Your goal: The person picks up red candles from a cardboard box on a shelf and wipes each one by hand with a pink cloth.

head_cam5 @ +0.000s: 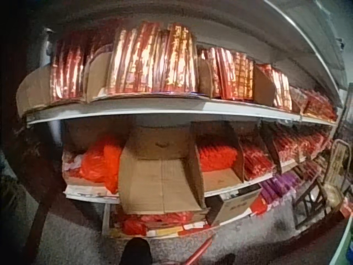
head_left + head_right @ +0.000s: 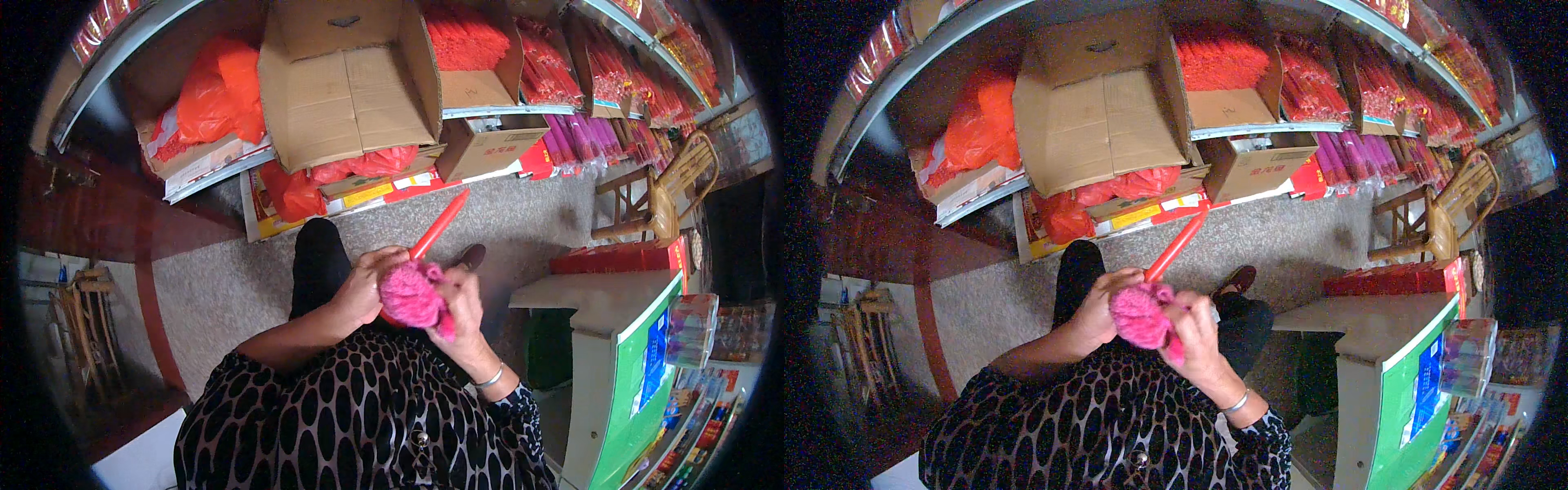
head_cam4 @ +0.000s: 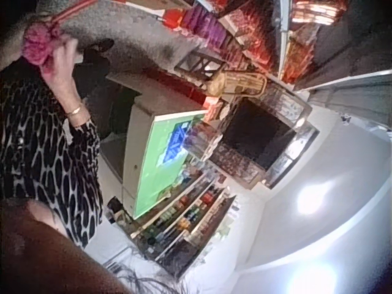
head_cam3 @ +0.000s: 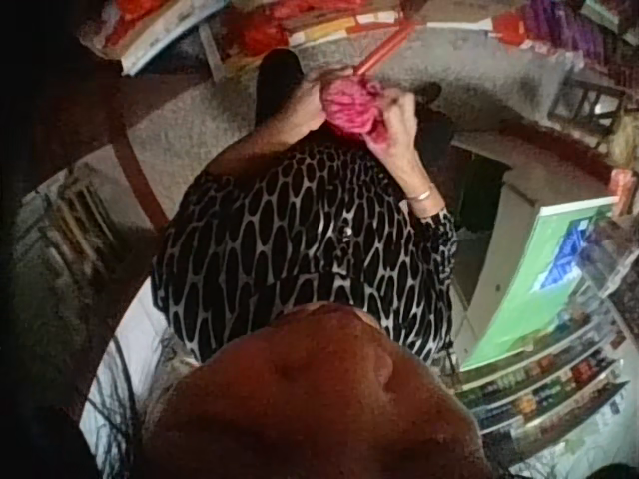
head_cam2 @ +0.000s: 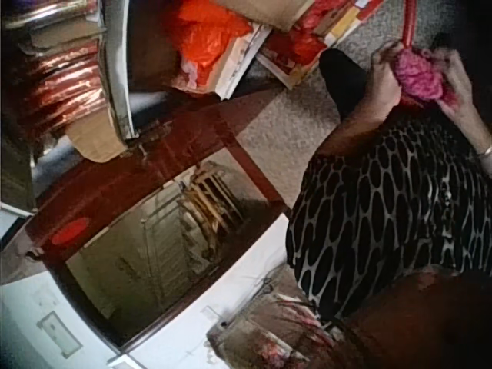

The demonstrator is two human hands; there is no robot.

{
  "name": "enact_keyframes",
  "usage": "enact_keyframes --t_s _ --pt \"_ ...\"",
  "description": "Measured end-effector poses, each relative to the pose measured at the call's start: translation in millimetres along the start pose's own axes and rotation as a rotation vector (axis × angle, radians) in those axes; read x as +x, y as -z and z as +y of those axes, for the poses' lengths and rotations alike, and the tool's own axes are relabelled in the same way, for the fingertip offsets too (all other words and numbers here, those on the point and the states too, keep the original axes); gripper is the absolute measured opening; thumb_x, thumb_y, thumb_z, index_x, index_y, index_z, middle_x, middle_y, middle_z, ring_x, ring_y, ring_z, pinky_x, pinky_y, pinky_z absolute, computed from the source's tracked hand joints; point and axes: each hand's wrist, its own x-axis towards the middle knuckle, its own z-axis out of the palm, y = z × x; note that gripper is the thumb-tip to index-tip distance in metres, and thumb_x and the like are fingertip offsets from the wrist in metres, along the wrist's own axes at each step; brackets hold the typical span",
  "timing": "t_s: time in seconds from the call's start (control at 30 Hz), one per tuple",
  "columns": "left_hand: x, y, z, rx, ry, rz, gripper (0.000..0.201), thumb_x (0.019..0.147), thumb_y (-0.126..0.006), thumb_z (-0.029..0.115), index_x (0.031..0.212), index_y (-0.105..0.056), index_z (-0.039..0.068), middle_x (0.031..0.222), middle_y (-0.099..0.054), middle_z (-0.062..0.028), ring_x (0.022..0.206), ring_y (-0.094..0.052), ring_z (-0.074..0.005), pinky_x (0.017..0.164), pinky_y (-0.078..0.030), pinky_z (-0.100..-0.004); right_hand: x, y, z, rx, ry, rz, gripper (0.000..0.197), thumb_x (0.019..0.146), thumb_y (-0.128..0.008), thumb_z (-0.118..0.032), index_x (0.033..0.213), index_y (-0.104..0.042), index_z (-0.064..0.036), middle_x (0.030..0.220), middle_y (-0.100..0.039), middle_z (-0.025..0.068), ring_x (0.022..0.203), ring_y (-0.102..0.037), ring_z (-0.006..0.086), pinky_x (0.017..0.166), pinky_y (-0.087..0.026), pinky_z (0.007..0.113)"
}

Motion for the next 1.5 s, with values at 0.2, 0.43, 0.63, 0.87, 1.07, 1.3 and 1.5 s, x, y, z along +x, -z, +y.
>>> enact_keyframes --t_s 0.2,0.43,0.63,0.87,1.07,1.3,1.5 --pt "-19 -4 21 0.153 0.202 -0.195 0.03 0.094 -0.037 0.019 0.097 -0.056 -0.004 0.057 -0.045 -0.0026 0.042 -0.039 -0.0091 0.04 -0.032 -0.0228 42 40 67 -0.043 -0.372 0.421 0.022 0.067 -0.058 0.003 0.086 -0.048 0.0001 0.084 -0.046 0.0101 0.079 -0.047 0.0214 0.075 -0.04 0.03" --pt "-10 8 17 0.069 0.051 -0.148 0.025 0.094 -0.043 0.023 0.103 -0.052 0.002 0.069 -0.054 -0.0053 0.046 -0.047 -0.0102 0.04 -0.037 -0.0209 16 25 23 -0.008 -0.196 0.143 0.025 0.068 -0.064 -0.004 0.089 -0.05 -0.0009 0.088 -0.049 0.0131 0.082 -0.051 0.0272 0.073 -0.044 0.035" --pt "-9 10 10 0.239 0.064 -0.194 0.024 0.095 -0.041 0.023 0.105 -0.049 0.003 0.064 -0.053 -0.0046 0.041 -0.043 -0.0081 0.037 -0.035 -0.0202 20 17 27 -0.017 -0.192 0.127 0.03 0.062 -0.068 -0.002 0.087 -0.051 -0.0022 0.088 -0.05 0.0121 0.079 -0.052 0.0267 0.072 -0.044 0.033" --pt "1 9 30 0.136 0.14 -0.233 0.038 0.088 -0.039 0.012 0.124 -0.037 -0.002 0.072 -0.053 -0.0113 0.048 -0.048 -0.0146 0.042 -0.039 -0.0254 10 31 107 0.129 -0.668 0.427 0.013 0.076 -0.061 -0.005 0.086 -0.053 -0.0014 0.078 -0.048 0.0036 0.072 -0.046 0.012 0.066 -0.041 0.025" --pt "83 -30 85 0.479 -0.42 -0.182 0.048 0.084 -0.045 0.011 0.131 -0.034 0.006 0.078 -0.054 -0.008 0.053 -0.049 -0.0135 0.044 -0.041 -0.0263 -68 -17 122 0.066 -0.647 0.151 0.022 0.07 -0.067 -0.006 0.083 -0.052 0.0018 0.079 -0.049 0.0156 0.074 -0.051 0.0306 0.068 -0.043 0.035" --pt "224 -125 172 0.822 -0.588 0.01 0.042 0.085 -0.05 0.013 0.122 -0.038 -0.002 0.061 -0.048 -0.0017 0.041 -0.038 -0.0066 0.034 -0.03 -0.022 -140 -42 135 0.065 -0.808 0.15 0.022 0.068 -0.069 -0.009 0.083 -0.054 0.0005 0.08 -0.05 0.0147 0.075 -0.053 0.0295 0.068 -0.044 0.035" --pt "354 -153 207 1.589 -0.65 0.373 0.047 0.074 -0.05 0.028 0.114 -0.052 0.002 0.11 -0.057 -0.0218 0.109 -0.051 -0.0344 0.093 -0.04 -0.0385 -136 -33 152 0.2 -0.97 0.288 0.023 0.067 -0.067 -0.008 0.083 -0.054 0.0016 0.08 -0.054 0.0171 0.076 -0.055 0.0315 0.07 -0.044 0.036"
